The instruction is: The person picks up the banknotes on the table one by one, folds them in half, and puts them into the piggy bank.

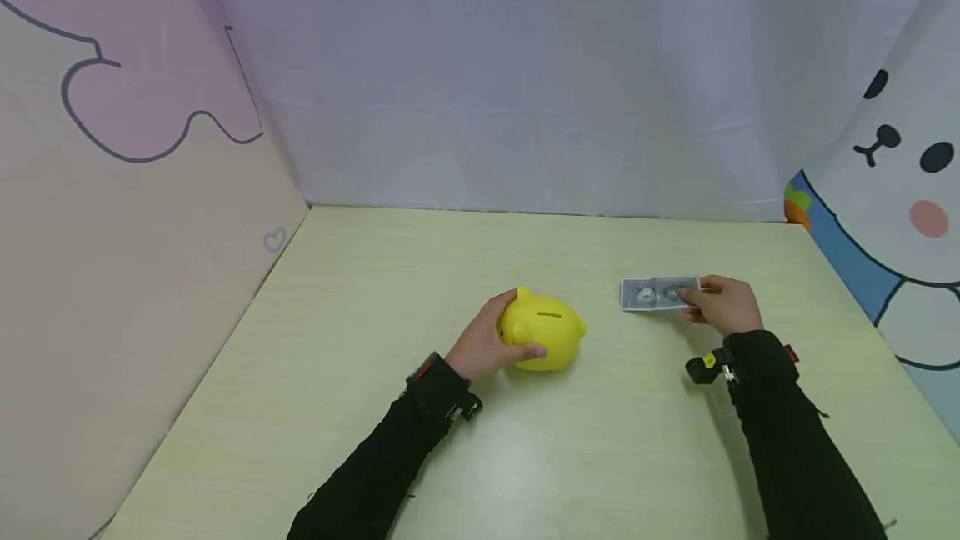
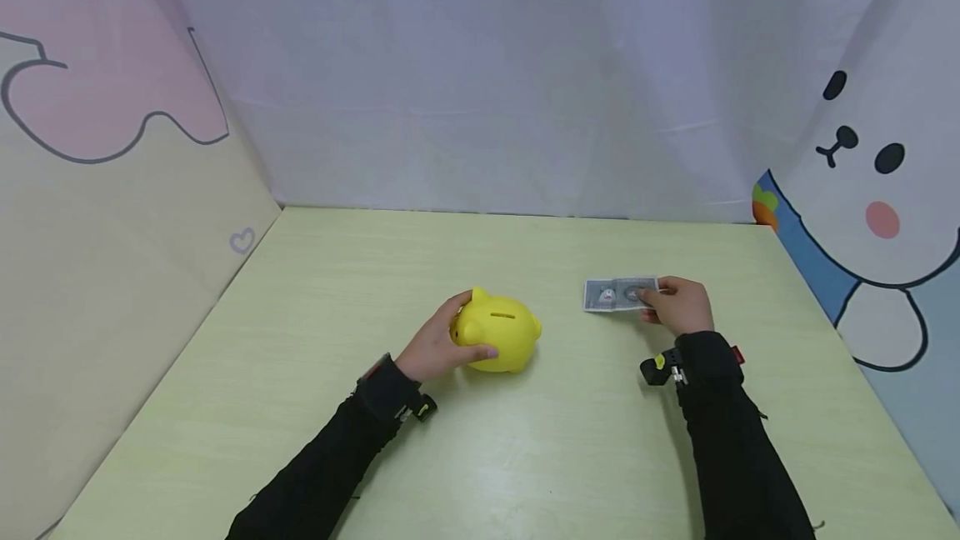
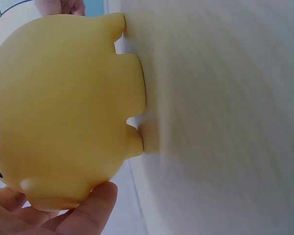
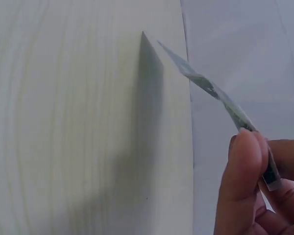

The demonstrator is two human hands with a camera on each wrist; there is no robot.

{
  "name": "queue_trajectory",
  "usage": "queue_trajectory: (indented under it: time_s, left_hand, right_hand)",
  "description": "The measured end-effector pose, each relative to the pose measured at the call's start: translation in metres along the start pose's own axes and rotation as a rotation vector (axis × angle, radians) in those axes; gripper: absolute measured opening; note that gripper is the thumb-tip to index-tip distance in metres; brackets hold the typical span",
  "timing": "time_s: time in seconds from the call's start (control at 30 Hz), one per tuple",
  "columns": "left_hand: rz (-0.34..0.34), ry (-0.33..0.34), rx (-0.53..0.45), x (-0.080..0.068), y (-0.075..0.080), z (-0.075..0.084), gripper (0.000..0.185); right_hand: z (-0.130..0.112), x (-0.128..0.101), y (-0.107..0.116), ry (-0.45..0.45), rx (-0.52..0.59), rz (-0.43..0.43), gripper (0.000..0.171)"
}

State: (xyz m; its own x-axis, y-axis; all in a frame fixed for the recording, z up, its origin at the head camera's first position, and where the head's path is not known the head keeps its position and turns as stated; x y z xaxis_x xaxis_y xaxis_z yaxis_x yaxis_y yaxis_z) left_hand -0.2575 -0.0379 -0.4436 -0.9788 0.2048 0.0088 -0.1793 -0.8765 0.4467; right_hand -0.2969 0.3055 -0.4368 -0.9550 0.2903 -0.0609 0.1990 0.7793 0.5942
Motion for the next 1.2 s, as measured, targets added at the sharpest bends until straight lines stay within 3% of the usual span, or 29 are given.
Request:
queue_trajectory:
  time_s: [0.6,0.97,1.2]
  left_hand:
    - [0.048,0.024,-0.068,-0.002,0.012,0.010,0.089]
    - [0.046,0.009,-0.112,0.005,0.013,0.016,0.087]
    - [0.068,-0.057,-0.136,0.005,0.020,0.033,0.081]
  right_hand:
    - [-0.040,-0.022,-0.002,0.051,0.127,0.024,0.045]
    - [-0.082,-0.047,-0.011,0.188,0.178,0.013,0.042]
    - [-0.110,-0.065,-0.021,0.278,0.213,-0.006,0.035]
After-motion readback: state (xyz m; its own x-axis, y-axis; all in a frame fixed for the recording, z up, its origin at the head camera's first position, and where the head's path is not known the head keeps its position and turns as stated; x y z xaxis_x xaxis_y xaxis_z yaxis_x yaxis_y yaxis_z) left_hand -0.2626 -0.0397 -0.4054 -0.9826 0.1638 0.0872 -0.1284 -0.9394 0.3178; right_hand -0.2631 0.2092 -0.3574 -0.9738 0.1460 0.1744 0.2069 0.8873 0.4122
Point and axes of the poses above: each hand's wrist, its own x-axis towards the middle knuckle, its own y-axis out of the back of the hand, z = x × y, the point moved 9 cm from there along x, towards the middle knuckle, and after that the axes turned 11 degrees about z, right-handed, at the moved point
